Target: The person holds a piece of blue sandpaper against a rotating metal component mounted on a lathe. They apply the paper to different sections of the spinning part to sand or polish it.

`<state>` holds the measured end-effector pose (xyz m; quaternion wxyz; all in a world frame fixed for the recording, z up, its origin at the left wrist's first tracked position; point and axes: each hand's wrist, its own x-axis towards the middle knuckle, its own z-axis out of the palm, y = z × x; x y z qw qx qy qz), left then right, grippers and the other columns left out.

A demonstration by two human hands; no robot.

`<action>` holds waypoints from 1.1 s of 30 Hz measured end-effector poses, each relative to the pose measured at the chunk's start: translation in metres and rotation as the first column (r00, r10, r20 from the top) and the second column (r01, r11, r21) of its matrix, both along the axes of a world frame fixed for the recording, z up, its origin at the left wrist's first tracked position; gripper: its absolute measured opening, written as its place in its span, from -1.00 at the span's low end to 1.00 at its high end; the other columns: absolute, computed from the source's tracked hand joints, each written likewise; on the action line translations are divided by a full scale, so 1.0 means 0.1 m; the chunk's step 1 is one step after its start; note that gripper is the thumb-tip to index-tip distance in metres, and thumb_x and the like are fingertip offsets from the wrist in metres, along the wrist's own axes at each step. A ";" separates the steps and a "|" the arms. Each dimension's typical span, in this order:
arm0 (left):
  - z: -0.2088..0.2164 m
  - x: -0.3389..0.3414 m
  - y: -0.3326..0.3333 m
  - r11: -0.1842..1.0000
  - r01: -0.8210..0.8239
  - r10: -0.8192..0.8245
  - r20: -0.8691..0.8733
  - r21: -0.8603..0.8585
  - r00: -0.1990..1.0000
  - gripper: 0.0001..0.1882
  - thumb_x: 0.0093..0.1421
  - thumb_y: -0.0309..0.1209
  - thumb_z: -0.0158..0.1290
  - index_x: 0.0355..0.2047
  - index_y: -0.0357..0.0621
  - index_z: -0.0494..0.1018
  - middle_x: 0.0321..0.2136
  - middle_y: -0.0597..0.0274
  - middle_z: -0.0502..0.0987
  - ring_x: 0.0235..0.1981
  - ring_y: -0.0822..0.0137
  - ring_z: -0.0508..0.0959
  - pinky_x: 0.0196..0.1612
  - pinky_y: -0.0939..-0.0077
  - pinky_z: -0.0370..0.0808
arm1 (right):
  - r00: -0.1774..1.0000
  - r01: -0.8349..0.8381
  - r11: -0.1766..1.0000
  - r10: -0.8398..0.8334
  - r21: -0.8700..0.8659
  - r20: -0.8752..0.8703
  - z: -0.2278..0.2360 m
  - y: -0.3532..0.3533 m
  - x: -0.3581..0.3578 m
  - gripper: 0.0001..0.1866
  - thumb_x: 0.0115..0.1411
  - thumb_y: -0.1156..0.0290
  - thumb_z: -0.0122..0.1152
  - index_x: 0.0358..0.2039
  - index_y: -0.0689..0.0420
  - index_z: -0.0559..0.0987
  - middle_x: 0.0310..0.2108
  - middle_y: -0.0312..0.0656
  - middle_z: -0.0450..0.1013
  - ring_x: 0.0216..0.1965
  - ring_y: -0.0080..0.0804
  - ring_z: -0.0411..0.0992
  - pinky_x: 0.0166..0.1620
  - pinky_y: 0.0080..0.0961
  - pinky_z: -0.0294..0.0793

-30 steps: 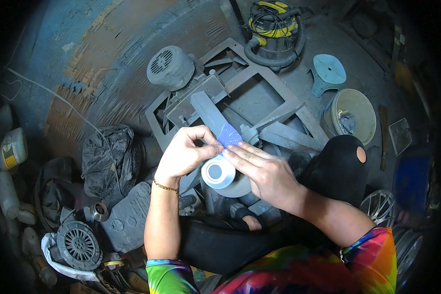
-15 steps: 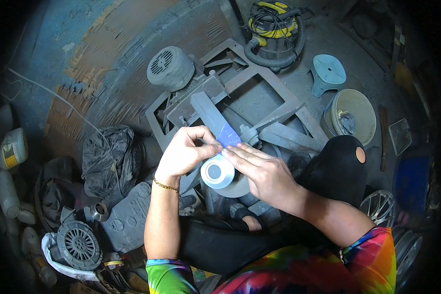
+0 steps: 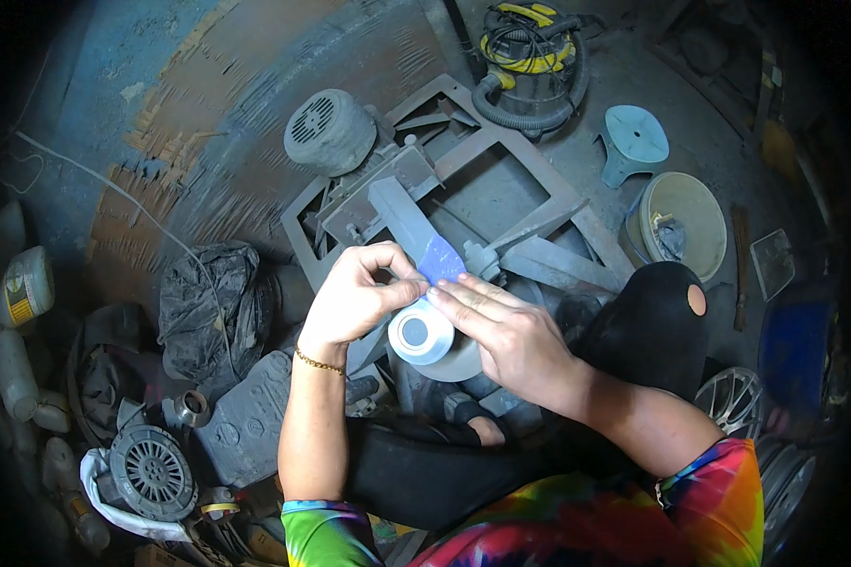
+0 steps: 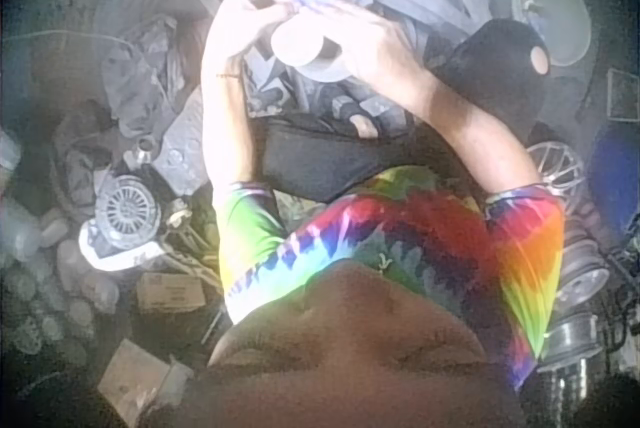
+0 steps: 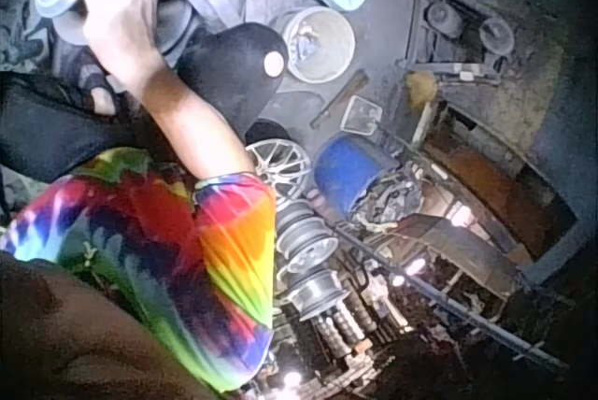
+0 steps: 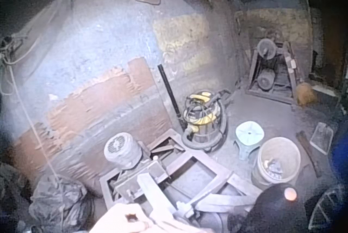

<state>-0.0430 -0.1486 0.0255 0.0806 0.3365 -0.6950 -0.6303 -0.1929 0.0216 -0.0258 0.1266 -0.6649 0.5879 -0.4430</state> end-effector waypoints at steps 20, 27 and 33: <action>0.04 0.10 0.07 0.990 0.029 -0.037 -0.057 -0.137 0.998 -0.91 0.07 -0.63 0.26 -0.45 -0.30 0.54 -0.40 0.30 0.50 -0.35 0.51 0.48 -0.23 0.60 0.40 | 0.988 -0.043 0.997 0.052 0.063 -0.149 0.09 0.01 -0.01 -0.37 0.06 0.63 0.05 0.22 0.13 0.44 0.16 -0.01 0.43 0.25 -0.06 0.34 0.19 -0.29 0.44; 0.06 0.14 0.09 0.988 0.020 -0.031 -0.075 -0.152 0.997 -0.91 0.07 -0.62 0.27 -0.44 -0.31 0.55 -0.39 0.29 0.51 -0.36 0.50 0.48 -0.24 0.60 0.40 | 0.984 -0.069 0.994 0.081 0.080 -0.159 0.15 0.03 -0.01 -0.37 0.07 0.64 0.04 0.22 0.12 0.44 0.18 -0.01 0.41 0.26 -0.06 0.33 0.20 -0.28 0.42; 0.08 0.14 0.12 0.985 0.023 -0.038 -0.083 -0.172 0.996 -0.90 0.07 -0.58 0.29 -0.44 -0.31 0.56 -0.40 0.30 0.51 -0.36 0.51 0.48 -0.25 0.60 0.40 | 0.984 -0.073 0.995 0.084 0.073 -0.159 0.16 0.05 -0.01 -0.38 0.08 0.62 0.06 0.22 0.12 0.44 0.18 -0.02 0.40 0.26 -0.05 0.32 0.20 -0.28 0.42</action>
